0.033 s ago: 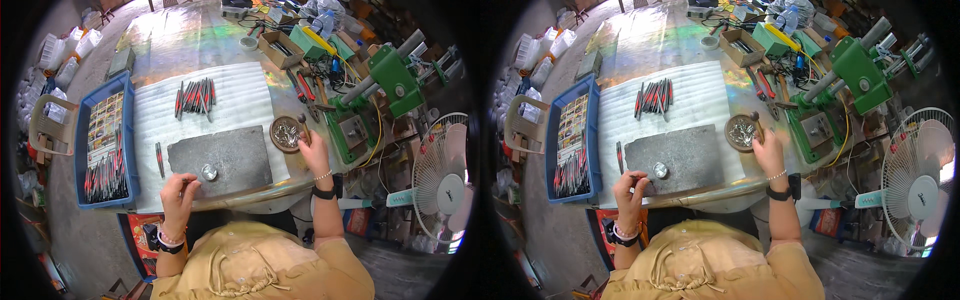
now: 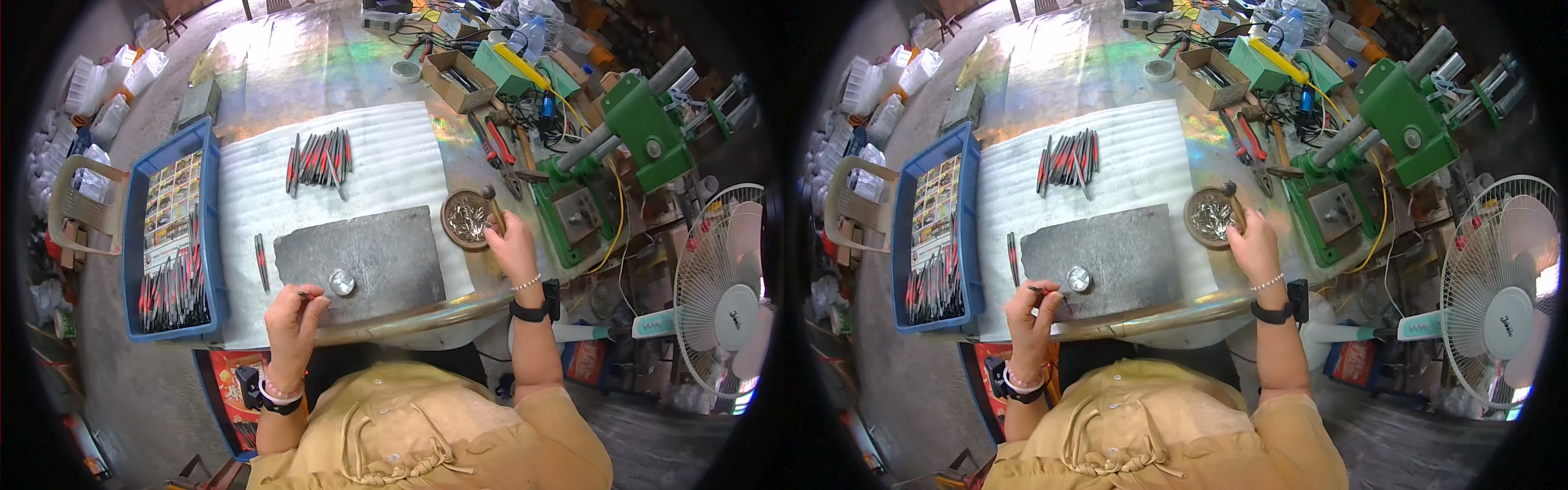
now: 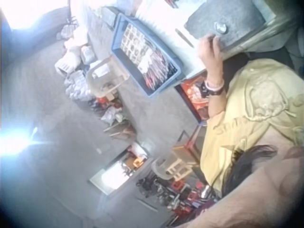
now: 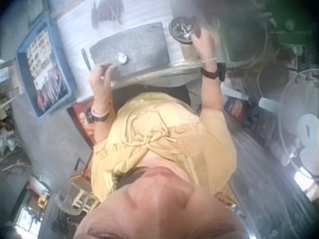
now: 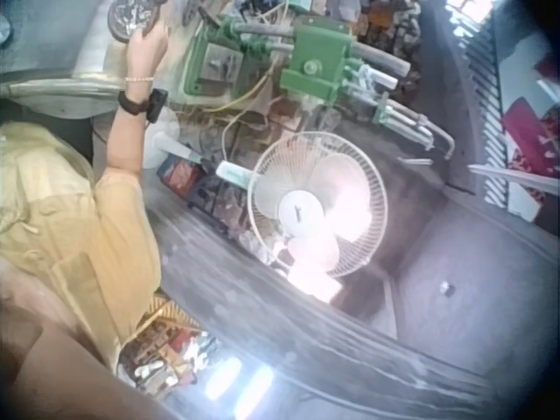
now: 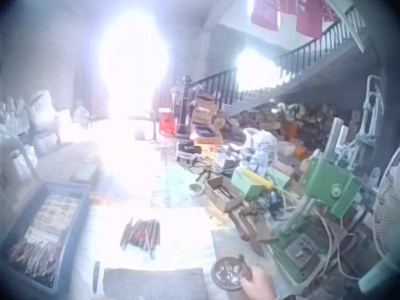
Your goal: The person repeatedly picks up small metal pins and red-handled tools, places them on a metal block, and taps them with a hammer. They then use pliers to adjust the pins and place them into a blue tray. The process is repeated multiple times throughout the clip.
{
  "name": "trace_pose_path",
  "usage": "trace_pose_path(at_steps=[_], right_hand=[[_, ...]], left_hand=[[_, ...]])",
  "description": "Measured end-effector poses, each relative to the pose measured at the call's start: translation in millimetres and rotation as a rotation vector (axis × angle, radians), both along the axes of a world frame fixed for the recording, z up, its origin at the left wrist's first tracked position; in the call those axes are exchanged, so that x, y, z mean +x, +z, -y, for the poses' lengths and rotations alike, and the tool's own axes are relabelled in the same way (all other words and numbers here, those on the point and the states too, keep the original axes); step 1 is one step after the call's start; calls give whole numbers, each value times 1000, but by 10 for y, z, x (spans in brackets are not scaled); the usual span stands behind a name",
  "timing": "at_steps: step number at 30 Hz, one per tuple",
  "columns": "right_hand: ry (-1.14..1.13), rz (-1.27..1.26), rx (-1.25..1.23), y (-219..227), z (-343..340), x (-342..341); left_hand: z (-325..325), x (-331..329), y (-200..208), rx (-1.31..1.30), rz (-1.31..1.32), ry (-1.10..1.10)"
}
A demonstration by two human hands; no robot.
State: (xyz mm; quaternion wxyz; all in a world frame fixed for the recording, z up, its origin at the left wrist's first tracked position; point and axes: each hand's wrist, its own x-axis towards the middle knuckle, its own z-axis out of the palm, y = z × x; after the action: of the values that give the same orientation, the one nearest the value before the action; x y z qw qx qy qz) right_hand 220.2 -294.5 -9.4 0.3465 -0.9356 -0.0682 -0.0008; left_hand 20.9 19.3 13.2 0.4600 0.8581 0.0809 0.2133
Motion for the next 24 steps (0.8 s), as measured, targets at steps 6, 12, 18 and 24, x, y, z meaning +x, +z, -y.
trace_pose_path(at_steps=[6, 12, 18, 24], right_hand=[[61, 95, -276, -194, -132, 231], [82, 65, -413, -136, -277, 246], [101, 54, -338, -181, -249, 260], [44, 141, -165, -270, -242, 239]], left_hand=[[35, -40, -109, 13, -34, -17], [6, -61, -105, 9, -68, -43], [42, -72, -138, -33, -97, -47], [15, -82, -183, 8, -66, -83]])
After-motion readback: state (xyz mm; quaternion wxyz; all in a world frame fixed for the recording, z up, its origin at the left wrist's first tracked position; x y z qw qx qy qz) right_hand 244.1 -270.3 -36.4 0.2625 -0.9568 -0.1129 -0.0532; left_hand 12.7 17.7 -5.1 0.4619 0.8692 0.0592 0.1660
